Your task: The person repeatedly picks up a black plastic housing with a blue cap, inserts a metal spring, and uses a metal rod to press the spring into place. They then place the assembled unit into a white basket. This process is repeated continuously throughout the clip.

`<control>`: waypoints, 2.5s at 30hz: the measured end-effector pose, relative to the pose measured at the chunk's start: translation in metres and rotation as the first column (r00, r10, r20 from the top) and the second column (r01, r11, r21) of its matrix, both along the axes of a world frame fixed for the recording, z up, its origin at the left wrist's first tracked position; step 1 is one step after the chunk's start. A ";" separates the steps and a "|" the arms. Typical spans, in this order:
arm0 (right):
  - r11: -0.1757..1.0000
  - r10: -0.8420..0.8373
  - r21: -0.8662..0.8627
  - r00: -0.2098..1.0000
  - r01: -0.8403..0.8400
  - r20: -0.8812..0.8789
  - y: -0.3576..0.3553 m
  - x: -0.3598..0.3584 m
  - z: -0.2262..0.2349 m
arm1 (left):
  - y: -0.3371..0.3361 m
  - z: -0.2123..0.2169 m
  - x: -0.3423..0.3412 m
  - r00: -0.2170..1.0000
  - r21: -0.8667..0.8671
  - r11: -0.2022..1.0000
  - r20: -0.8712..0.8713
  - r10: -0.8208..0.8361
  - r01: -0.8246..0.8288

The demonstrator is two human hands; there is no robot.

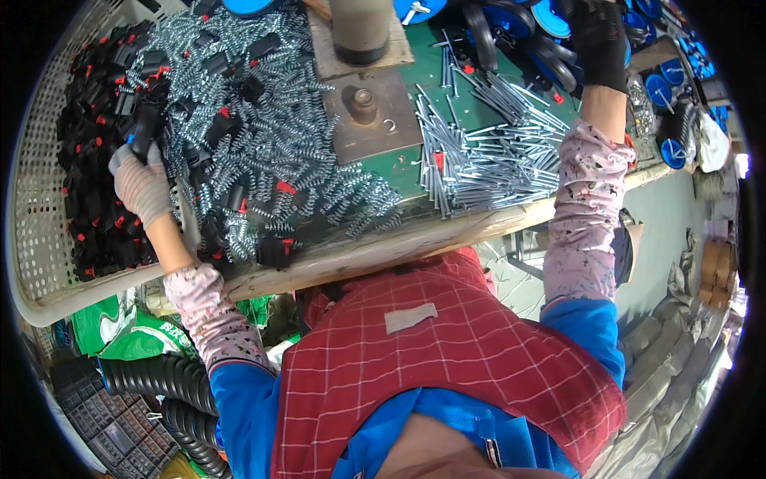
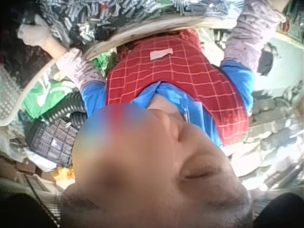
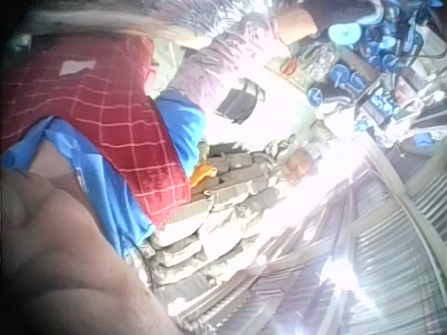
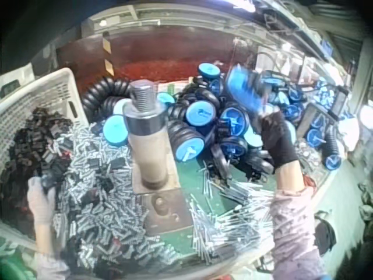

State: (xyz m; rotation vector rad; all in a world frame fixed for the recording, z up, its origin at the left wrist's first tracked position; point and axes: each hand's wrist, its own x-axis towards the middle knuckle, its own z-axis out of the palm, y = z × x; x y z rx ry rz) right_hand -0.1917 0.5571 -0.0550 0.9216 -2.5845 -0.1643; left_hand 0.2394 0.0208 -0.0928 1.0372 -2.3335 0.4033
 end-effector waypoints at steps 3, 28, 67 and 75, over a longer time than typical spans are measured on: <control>0.929 0.332 -0.074 0.906 -0.362 -0.264 -0.006 0.027 -0.009 | 0.072 0.020 -0.016 0.912 0.142 0.960 -0.372 -0.175 0.242; 0.644 0.746 -0.268 0.665 -0.716 0.014 -0.109 0.249 -0.058 | 0.279 -0.054 -0.022 0.638 0.586 -0.269 -0.749 0.180 0.764; 0.782 0.446 -0.595 0.835 -0.188 0.322 -0.019 0.222 -0.108 | 0.183 0.006 0.046 0.762 0.866 0.225 -0.234 -0.604 0.445; 0.392 0.404 -0.891 0.827 0.230 0.391 -0.044 0.221 -0.118 | 0.243 -0.061 -0.011 0.722 0.325 -0.690 -0.552 0.417 0.647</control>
